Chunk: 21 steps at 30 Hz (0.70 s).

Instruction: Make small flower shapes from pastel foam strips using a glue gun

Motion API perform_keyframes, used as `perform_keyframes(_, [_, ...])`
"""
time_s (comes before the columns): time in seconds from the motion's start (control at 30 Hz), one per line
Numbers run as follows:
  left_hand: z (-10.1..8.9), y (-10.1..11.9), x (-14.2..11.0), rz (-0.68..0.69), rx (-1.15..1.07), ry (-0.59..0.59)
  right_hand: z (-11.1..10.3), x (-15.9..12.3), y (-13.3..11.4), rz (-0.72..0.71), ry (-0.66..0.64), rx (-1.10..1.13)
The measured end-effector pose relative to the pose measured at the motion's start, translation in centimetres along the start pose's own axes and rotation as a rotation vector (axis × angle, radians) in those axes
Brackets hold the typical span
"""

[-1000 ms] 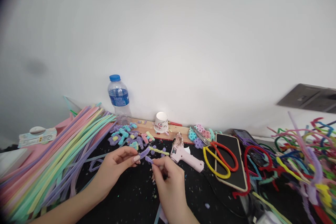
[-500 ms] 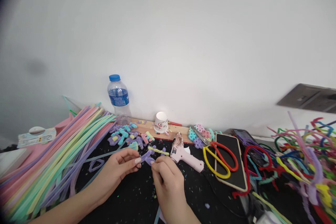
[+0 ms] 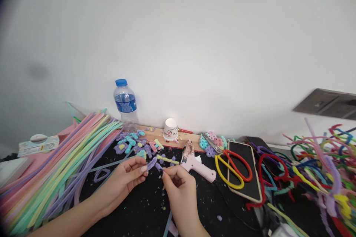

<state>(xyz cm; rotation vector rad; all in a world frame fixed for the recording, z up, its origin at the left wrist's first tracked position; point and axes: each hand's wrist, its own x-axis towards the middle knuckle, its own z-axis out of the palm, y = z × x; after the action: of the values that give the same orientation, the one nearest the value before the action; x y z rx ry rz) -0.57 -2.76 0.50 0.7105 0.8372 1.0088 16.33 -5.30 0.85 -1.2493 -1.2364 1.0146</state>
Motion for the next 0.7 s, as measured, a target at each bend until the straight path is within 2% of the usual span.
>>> perform_keyframes(0.23, [-0.1,-0.2,-0.1,0.011,0.027,-0.016,0.6,-0.1,0.2,0.17,-0.047,0.299])
perform_keyframes(0.47, [0.1,0.0,-0.2,0.031,0.061,-0.007,0.8,-0.1,-0.2,0.294,-0.071,0.491])
perform_keyframes(0.7, [0.3,0.3,-0.2,0.078,0.168,0.054,1.0,-0.3,-0.8,0.417,-0.123,0.607])
